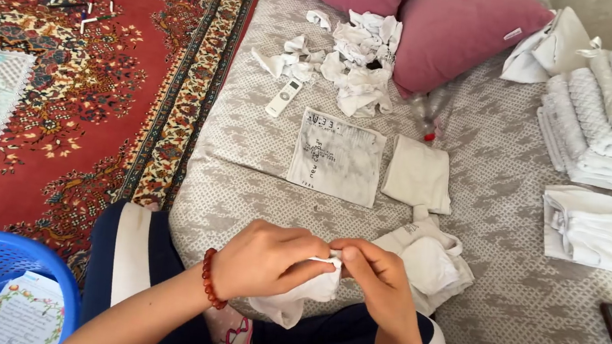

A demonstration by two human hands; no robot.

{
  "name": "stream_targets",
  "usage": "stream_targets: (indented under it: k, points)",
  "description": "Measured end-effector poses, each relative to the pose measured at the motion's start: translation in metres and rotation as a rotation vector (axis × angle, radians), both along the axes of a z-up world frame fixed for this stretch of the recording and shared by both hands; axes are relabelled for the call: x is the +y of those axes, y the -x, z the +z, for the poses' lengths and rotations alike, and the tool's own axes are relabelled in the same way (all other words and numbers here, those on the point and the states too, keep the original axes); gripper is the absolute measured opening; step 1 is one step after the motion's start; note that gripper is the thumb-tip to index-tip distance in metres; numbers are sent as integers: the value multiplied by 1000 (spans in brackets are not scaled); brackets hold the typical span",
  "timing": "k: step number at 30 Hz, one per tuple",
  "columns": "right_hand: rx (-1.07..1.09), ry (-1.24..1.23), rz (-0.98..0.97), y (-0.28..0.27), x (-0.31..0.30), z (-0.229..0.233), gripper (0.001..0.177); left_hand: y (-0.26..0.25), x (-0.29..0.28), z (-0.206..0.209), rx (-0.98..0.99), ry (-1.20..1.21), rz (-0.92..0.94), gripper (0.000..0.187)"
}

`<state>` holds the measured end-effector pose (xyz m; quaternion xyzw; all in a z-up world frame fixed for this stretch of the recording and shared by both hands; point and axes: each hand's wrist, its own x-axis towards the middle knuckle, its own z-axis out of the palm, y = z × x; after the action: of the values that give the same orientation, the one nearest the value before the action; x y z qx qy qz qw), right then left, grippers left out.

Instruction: Folding small items of laundry, such as baby socks and bodysuits, on a bed.

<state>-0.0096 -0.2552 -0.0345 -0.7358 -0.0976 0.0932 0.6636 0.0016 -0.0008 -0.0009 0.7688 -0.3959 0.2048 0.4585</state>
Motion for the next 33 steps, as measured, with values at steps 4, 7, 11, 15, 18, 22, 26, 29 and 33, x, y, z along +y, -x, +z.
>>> stream_targets:
  k: [4, 7, 11, 15, 18, 22, 26, 29, 33]
  points:
    - [-73, 31, 45, 2, 7, 8, 23, -1, 2, -4, -52, 2, 3, 18]
    - [-104, 64, 103, 0, 18, 22, 35, -3, 6, -4, -57, -39, -1, 16]
    - [-229, 254, -17, -12, -6, 15, 25, -6, 18, 3, 70, -321, -46, 23]
    - [-503, 441, -18, -13, -24, 24, 19, 11, 32, 5, -283, -539, 113, 9]
    - [-464, 248, 151, -3, -38, 16, 14, 28, 42, 30, -322, -353, -33, 21]
    - [-364, 359, -72, -27, -43, -1, 21, -12, 52, 30, -399, -354, 78, 18]
    - [86, 210, -114, -79, -24, -21, 18, -60, 49, -5, -62, -378, 103, 26]
    - [93, 87, -140, -118, -17, -41, 16, -98, 39, -37, 236, -422, 144, 26]
    - [0, -8, -108, -147, -18, -58, 16, -126, 27, -63, 208, -281, 352, 42]
